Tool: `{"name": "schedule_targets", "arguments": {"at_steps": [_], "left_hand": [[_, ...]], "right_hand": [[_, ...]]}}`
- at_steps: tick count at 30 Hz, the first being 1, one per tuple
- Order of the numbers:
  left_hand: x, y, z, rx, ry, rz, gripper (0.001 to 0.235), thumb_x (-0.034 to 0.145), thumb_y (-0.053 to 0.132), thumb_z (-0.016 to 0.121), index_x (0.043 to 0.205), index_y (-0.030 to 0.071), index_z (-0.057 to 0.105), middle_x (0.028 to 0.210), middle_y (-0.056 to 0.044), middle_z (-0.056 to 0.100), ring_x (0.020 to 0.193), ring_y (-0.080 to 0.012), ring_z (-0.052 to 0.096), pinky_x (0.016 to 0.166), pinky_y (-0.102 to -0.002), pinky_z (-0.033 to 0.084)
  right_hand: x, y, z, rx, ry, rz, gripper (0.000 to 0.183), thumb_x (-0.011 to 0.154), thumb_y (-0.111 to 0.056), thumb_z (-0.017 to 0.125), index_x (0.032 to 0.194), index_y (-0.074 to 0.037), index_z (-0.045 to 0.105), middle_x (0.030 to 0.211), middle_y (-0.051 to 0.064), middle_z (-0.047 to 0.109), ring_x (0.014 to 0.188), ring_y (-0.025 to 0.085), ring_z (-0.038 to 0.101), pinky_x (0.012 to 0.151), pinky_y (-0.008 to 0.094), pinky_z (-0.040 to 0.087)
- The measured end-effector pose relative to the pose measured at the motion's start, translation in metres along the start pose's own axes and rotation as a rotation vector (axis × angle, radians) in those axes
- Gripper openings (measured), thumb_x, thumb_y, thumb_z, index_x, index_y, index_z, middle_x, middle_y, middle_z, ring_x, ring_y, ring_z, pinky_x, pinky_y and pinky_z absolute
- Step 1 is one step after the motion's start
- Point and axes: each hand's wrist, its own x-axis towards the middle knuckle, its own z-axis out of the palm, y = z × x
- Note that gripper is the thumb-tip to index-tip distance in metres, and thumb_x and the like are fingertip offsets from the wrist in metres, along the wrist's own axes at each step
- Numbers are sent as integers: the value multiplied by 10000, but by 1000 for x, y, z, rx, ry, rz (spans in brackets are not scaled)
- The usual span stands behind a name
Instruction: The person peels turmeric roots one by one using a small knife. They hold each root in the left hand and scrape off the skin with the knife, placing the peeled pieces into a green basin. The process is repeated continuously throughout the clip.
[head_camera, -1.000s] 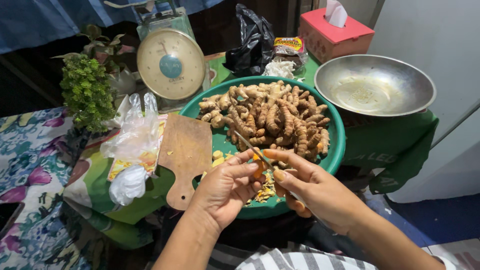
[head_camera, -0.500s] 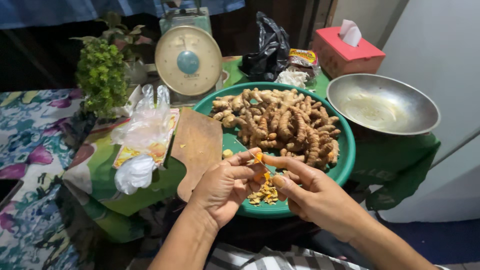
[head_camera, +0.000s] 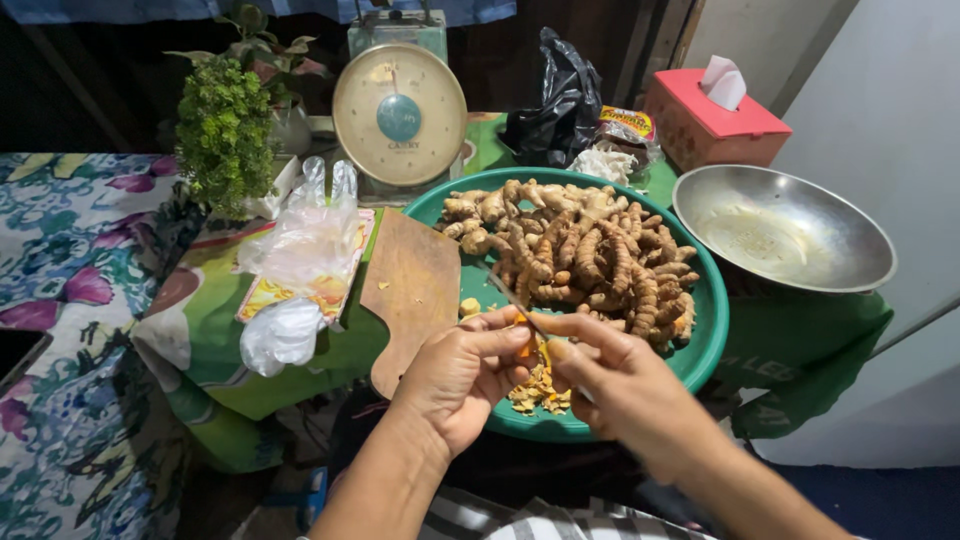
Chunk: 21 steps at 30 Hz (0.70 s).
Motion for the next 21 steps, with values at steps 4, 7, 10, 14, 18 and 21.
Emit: {"name": "schedule_targets", "arguments": {"at_steps": [4, 7, 10, 14, 18, 21], "left_hand": [[-6, 2, 3, -16, -70, -42, 417, 840, 3, 720, 1236, 73, 608, 919, -68, 678, 750, -168, 678, 643, -277, 590], [-7, 5, 8, -15, -47, -60, 418, 837, 0, 706, 1225, 100, 586, 938, -74, 685, 767, -184, 687, 681, -294, 609], [-8, 5, 14, -8, -37, -48, 412, 839, -8, 701, 1231, 71, 598, 953, -69, 693, 800, -175, 699, 711, -294, 624], [-10, 3, 18, 23, -33, -35, 417, 832, -9, 711, 1229, 81, 616, 948, -42, 698, 806, -155, 689, 703, -282, 618], [-8, 1, 20, 36, -34, -56, 395, 835, 24, 732, 1207, 85, 616, 927, -32, 698, 789, -151, 677, 684, -272, 598], [-6, -2, 22, 15, -34, -65, 369, 848, 50, 744, 1189, 87, 608, 920, -31, 690, 782, -127, 666, 687, -278, 603]], "right_hand": [[1, -7, -19, 464, -212, 225, 298, 975, -329, 532, 1214, -175, 622, 752, -2, 573, 463, 54, 383, 379, 212, 271], [6, 0, -25, 586, -218, 252, 298, 981, -353, 513, 1140, -120, 609, 780, 2, 597, 462, 39, 374, 384, 204, 280], [12, 7, -30, 534, -148, 236, 298, 1003, -340, 516, 1137, -88, 600, 779, -5, 578, 491, 56, 399, 407, 222, 298], [13, 10, -32, 395, -17, 195, 364, 1006, -269, 533, 1367, -245, 576, 771, 3, 563, 530, 80, 434, 443, 236, 307], [6, 7, -29, 360, 12, 166, 480, 995, -262, 537, 1474, -258, 566, 761, 8, 582, 529, 85, 445, 449, 236, 320], [0, 3, -28, 266, -11, 124, 445, 1004, -295, 532, 1432, -222, 625, 743, 13, 577, 514, 87, 450, 425, 239, 310]]}}
